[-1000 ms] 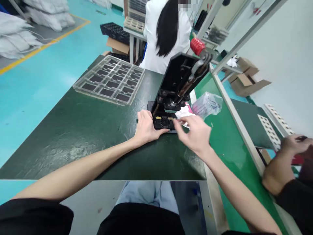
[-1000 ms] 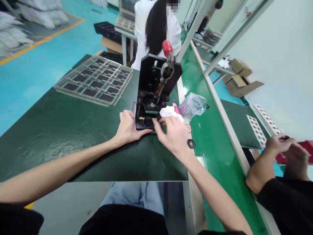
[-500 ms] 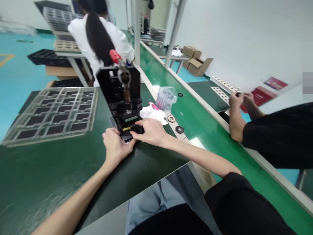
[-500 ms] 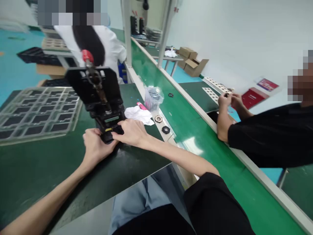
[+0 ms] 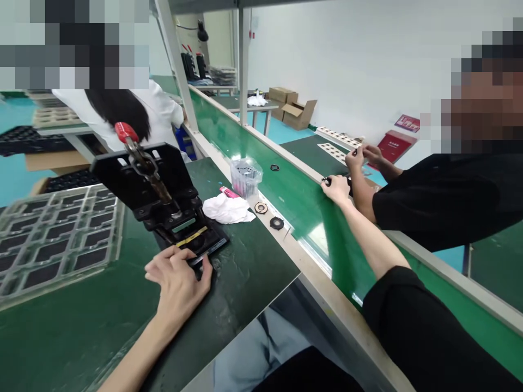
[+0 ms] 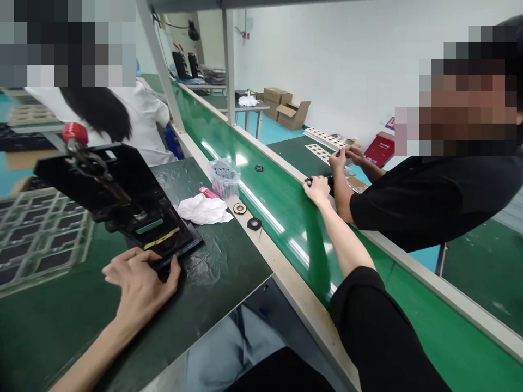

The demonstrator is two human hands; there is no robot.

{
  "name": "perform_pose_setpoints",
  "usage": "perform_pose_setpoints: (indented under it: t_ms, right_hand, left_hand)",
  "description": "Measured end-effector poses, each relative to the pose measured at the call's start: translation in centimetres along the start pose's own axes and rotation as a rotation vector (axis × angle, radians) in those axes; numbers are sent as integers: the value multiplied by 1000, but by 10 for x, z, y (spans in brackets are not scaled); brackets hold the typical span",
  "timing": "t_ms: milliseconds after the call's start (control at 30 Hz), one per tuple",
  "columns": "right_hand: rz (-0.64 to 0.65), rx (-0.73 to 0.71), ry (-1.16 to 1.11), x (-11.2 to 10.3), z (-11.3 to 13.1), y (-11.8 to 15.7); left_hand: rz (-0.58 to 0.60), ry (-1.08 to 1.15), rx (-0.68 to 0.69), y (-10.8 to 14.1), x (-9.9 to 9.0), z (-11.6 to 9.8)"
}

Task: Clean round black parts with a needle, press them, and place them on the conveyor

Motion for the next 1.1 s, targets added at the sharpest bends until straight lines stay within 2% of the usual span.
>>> perform_pose_setpoints:
  t_ms: [100,167,233,333,400,467,533,600,667,733,800,900,1000,1100]
  right_hand:
    - [6,-72,-71,3,-1,0]
    - [54,-105,-94,11,7,11]
    - [169,-123,-110,26,19,33]
    - [413,-150,-155,53,43,78]
    - [506,-130,-188,67,56,101]
    - [520,-86,-212,73,65,111]
    - [487,-51,-225,68,73,109]
    - [375,-67,-243,54,87,103]
    - [227,-181,-263,35,112,104]
    - [184,-395,-273,25,143,120]
    - [310,-634,-229,30,171,149]
    - [480,-895,-27,56,192,198]
    - [592,-913,63,78,195,220]
    - [692,-771,-94,67,190,214]
  left_hand:
    - [-64,-51,84,5,0,-1]
    - [-77,-44,117,5,-1,-2]
    - [-88,-26,145,5,-4,-5]
    - [-124,3,201,5,-8,-10]
    - [-132,27,231,6,-12,-15]
    - [-115,57,249,8,-16,-21]
    - [-91,92,273,11,-21,-28]
    - [-63,145,326,14,-27,-36]
    - [-3,244,409,18,-30,-44]
    - [83,385,464,20,-31,-50]
    - [169,528,453,21,-29,-52]
    - [228,607,395,20,-24,-50]
    - [262,562,395,20,-21,-48]
    - [336,522,405,22,-19,-49]
Point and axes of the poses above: each hand's wrist, its own y-axis away from the middle knuckle, its own x-axis out of the palm, z = x × y, the point moved 3 cm from there along -y, towards the middle knuckle, and after that the axes turned 11 degrees about -y, right-handed, at the moved point
